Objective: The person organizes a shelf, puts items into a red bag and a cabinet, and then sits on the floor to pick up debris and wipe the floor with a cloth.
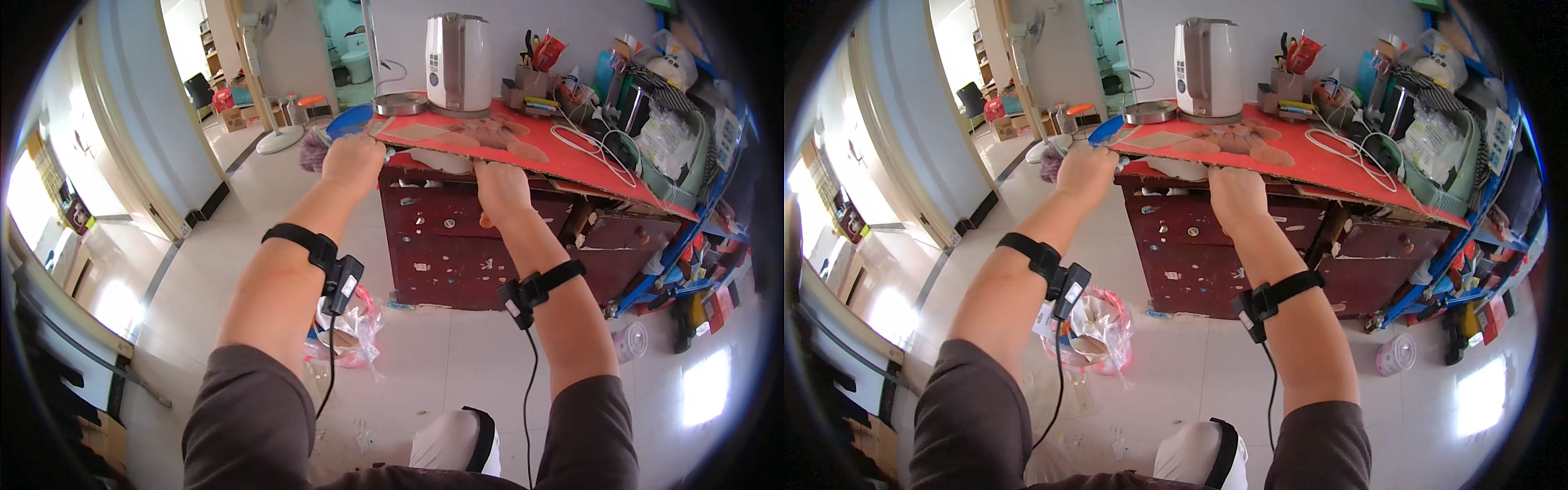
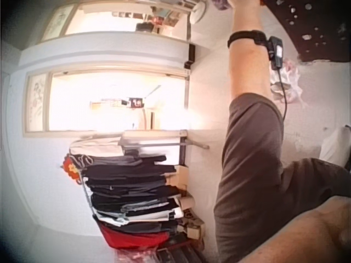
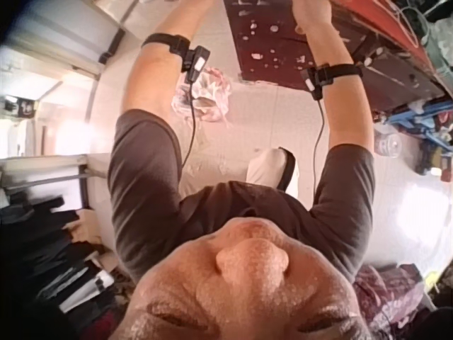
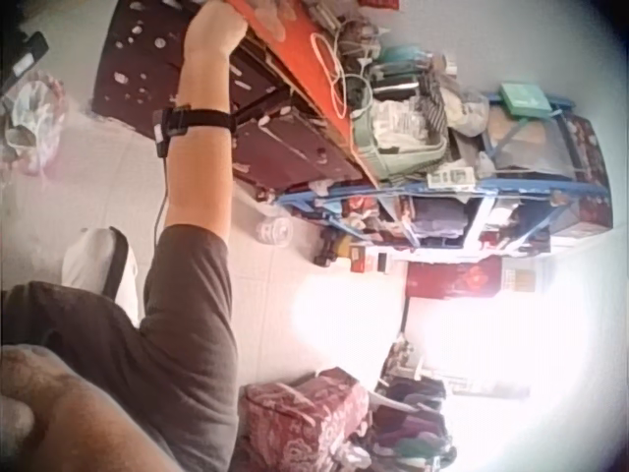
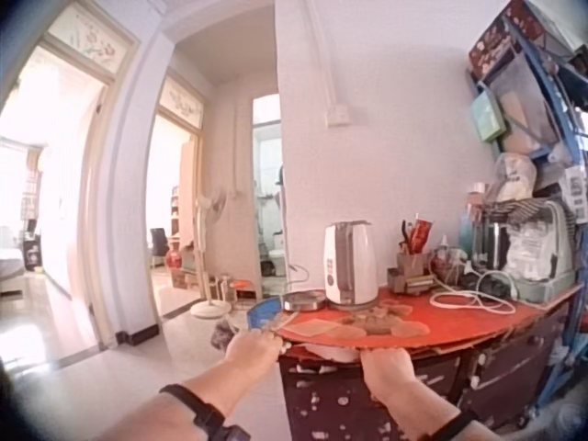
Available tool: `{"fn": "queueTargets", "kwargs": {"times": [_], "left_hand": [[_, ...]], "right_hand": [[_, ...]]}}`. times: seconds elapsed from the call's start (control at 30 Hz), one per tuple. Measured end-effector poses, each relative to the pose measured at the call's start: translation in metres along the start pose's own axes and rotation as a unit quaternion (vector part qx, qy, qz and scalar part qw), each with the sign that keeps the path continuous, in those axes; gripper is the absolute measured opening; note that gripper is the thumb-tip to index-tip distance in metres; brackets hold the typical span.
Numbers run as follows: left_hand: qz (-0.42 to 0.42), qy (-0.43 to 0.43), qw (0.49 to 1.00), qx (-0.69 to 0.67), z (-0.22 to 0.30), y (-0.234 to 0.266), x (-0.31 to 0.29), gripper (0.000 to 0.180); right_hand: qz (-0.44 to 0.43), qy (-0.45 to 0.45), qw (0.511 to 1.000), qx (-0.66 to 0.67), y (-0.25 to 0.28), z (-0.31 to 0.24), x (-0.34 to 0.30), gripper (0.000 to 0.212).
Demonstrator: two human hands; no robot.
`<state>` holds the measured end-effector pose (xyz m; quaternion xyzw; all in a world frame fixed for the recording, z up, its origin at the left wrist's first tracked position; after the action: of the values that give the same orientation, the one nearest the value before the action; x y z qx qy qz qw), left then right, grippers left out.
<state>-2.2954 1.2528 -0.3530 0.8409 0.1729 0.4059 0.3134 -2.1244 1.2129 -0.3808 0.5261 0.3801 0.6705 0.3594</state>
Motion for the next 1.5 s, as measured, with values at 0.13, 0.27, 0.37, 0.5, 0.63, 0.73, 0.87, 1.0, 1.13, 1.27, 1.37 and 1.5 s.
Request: {"fn": "queueTargets", "kwargs": {"times": [0.13,0.27,0.37,0.5,0.63,0.73,0.87,1.0,1.13,1.27,1.37,1.5], "left_hand": [[-0.105,0.094,0.988,-0.065,0.000,-0.031,-0.020,0.017],[-0.003,0.141,0.978,-0.153,-0.012,-0.029,-0.041,0.024],[-0.038,0.164,0.973,-0.156,-0.021,-0.028,-0.031,0.029],[-0.104,0.175,0.961,-0.187,-0.029,-0.027,-0.027,0.035],[0.030,0.151,0.964,-0.218,-0.023,-0.010,-0.028,0.033],[-0.063,0.176,0.957,-0.219,-0.023,-0.020,-0.026,0.033],[-0.004,0.059,0.987,-0.148,-0.020,-0.006,-0.024,0.038],[0.003,0.011,0.993,-0.118,-0.010,-0.010,-0.033,0.034],[0.072,0.050,0.993,-0.082,-0.018,0.001,-0.027,0.031],[0.068,0.064,0.992,-0.086,-0.022,-0.009,-0.024,0.032],[0.079,0.074,0.988,-0.112,-0.024,-0.003,-0.022,0.031],[0.045,0.048,0.996,-0.061,-0.022,-0.012,-0.010,0.021]], "right_hand": [[0.126,-0.008,0.992,0.029,-0.008,0.010,-0.006,0.021],[0.121,-0.003,0.990,0.071,-0.007,0.009,-0.006,0.022],[0.208,0.035,0.971,0.116,0.000,0.003,-0.008,0.020],[0.246,-0.038,0.946,0.206,0.006,0.013,-0.007,0.013],[0.233,-0.048,0.927,0.290,-0.002,0.009,-0.004,0.011],[0.205,-0.046,0.911,0.355,-0.004,0.011,-0.007,0.012],[0.255,0.015,0.929,0.267,0.000,0.002,-0.015,0.009],[0.255,0.076,0.960,0.091,0.000,-0.012,-0.016,0.014],[0.300,0.096,0.948,0.031,0.020,-0.008,-0.002,0.015],[0.258,0.053,0.958,0.116,0.008,-0.004,-0.002,0.013],[0.282,0.055,0.954,0.086,0.019,-0.002,0.005,0.018],[0.144,0.045,0.989,0.007,0.006,-0.008,0.009,0.028]]}}
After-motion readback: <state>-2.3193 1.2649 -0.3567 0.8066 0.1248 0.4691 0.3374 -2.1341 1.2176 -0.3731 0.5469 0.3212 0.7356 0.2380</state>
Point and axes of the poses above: each hand's wrist, its own x-axis towards the middle knuckle, its own y-axis out of the back of the hand, z = x × y, the point moved 7 cm from there along x, towards the middle knuckle, and after that the axes turned 4 degrees about x, right-handed, at the moved point
